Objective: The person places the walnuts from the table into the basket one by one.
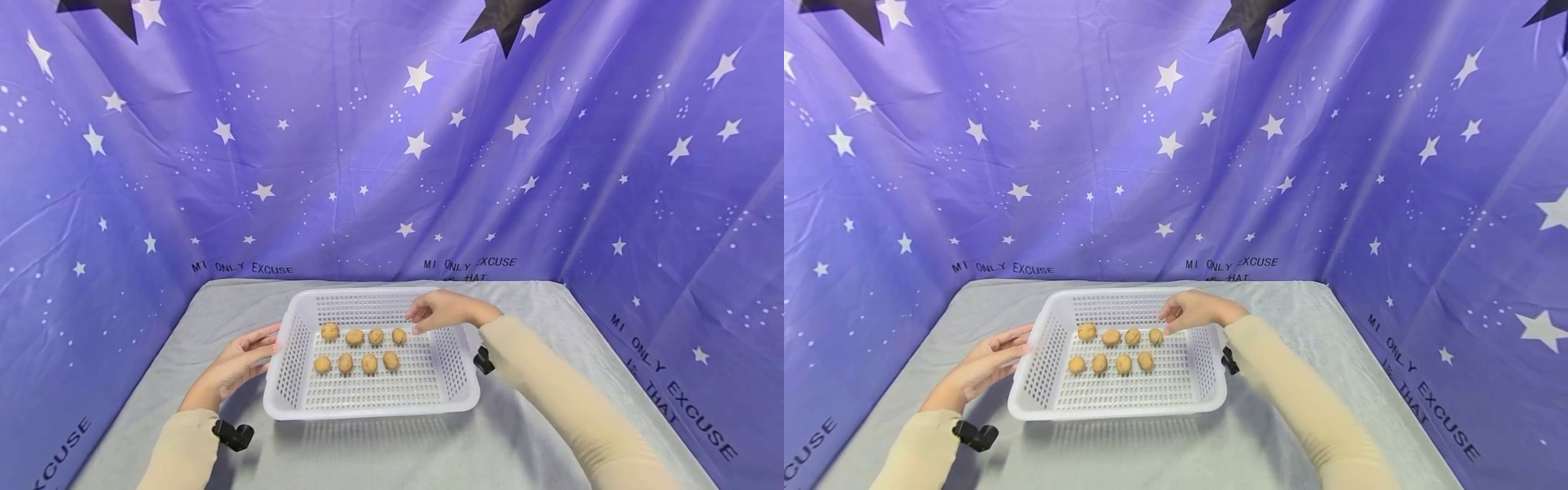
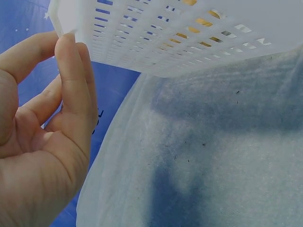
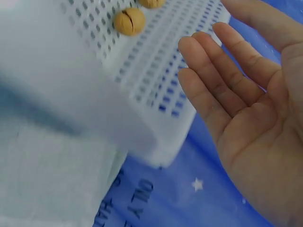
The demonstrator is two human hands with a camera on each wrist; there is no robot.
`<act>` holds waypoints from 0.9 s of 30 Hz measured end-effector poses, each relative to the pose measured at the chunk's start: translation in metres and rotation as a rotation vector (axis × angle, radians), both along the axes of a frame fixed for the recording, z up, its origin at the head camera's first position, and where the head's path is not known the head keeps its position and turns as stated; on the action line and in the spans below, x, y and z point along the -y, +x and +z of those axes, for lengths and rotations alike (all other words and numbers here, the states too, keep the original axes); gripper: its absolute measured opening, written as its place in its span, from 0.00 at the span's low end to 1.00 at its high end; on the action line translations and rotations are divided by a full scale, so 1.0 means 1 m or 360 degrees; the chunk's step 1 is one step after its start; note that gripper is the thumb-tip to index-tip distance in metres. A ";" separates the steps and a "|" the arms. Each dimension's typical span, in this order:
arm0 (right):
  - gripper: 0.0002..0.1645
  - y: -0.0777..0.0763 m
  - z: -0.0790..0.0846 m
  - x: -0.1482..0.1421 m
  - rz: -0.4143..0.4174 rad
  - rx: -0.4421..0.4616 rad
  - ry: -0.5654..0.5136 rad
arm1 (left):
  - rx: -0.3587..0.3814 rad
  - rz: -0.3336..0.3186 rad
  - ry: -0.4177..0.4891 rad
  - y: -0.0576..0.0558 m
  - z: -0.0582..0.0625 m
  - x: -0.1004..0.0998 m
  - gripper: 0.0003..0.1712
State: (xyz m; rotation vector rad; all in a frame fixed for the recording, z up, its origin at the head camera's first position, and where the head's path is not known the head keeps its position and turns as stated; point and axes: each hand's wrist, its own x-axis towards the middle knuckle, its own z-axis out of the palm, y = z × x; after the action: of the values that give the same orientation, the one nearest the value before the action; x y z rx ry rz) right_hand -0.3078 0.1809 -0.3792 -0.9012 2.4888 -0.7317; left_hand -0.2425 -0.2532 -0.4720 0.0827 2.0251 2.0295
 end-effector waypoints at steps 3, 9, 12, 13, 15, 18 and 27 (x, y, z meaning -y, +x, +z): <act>0.21 0.003 0.006 -0.016 -0.0015 -0.0037 -0.0047 | -0.0005 -0.0001 -0.0007 0.000 0.000 0.001 0.41; 0.22 0.011 0.011 -0.054 -0.0080 -0.0086 -0.0091 | -0.0010 0.0001 -0.0002 -0.001 -0.001 0.002 0.41; 0.22 0.015 0.011 -0.073 -0.0127 -0.0120 -0.0082 | -0.0011 0.0002 -0.0004 -0.001 -0.001 0.002 0.40; 0.22 0.016 0.011 -0.080 -0.0148 -0.0125 -0.0078 | -0.0012 -0.0001 -0.0008 -0.001 -0.001 0.002 0.40; 0.21 0.019 0.009 -0.092 -0.0176 -0.0139 -0.0072 | -0.0010 -0.0008 -0.0014 -0.001 -0.002 0.002 0.40; 0.20 0.024 0.006 -0.109 -0.0207 -0.0141 -0.0064 | -0.0001 0.0003 -0.0009 -0.002 -0.003 0.002 0.40; 0.22 0.044 -0.020 -0.159 -0.0359 -0.0105 -0.0046 | -0.0028 -0.0028 0.0011 -0.003 -0.004 0.001 0.39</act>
State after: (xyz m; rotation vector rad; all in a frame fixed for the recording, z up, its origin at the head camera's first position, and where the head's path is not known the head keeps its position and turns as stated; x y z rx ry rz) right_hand -0.2636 0.3402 -0.3993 -0.6710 2.6743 -0.8238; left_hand -0.2454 -0.2538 -0.4755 0.1200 2.0206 2.0326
